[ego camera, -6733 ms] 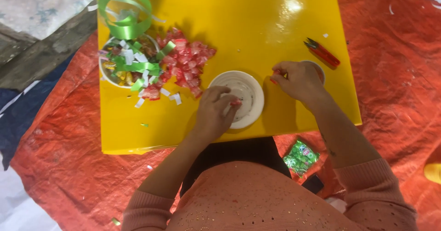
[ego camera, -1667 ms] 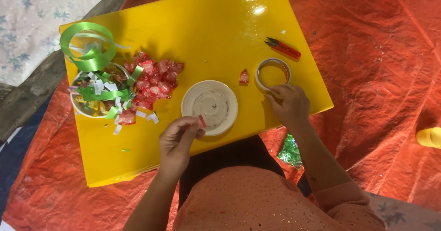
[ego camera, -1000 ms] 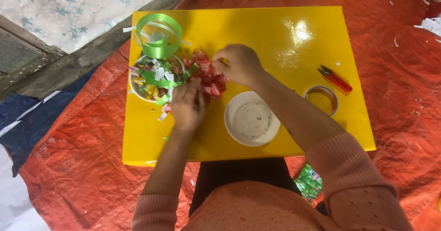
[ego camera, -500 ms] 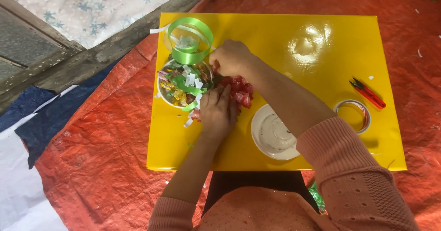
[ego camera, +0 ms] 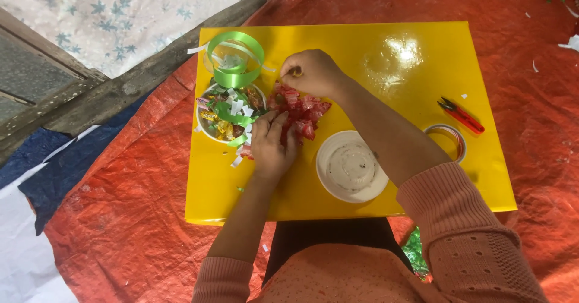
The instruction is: The person wraps small red candies in clear plastic wrappers and secures them with white tape. They fold the wrappers around each candy, apply tape to seal the ends, and place the finished wrapped candies into a white bowl on a yellow table.
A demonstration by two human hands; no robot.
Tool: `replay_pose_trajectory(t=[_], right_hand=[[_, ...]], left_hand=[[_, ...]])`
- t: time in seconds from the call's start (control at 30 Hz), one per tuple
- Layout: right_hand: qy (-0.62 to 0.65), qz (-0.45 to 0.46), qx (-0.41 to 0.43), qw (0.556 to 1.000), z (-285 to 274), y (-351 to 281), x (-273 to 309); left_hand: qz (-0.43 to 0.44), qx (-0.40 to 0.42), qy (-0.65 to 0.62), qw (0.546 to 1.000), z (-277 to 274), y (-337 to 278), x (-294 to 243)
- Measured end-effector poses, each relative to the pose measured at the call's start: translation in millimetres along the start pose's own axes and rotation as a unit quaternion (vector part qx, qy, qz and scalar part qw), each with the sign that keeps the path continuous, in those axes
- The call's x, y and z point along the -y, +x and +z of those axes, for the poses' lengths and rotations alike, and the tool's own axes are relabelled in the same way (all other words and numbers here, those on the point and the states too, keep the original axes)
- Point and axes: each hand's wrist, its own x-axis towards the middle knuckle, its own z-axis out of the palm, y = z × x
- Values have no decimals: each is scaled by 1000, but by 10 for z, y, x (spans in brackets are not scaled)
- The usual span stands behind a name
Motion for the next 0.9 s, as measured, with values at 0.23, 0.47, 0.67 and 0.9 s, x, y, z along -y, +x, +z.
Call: replay_pose_trajectory(t=[0.23, 0.47, 0.67, 0.9], right_hand=[[-200, -11, 76, 977, 349, 0, 421], [-237, 26, 199, 951, 354, 34, 500], [-180, 10, 138, 974, 350, -23, 399], [10, 37, 91, 995, 43, -117, 171]], left_hand=[[-10, -63, -32, 997, -122, -53, 48], [19, -104, -52, 993, -194, 43, 26], [8, -103, -61, 993, -197, 61, 7], [1, -89, -74, 993, -232, 130, -48]])
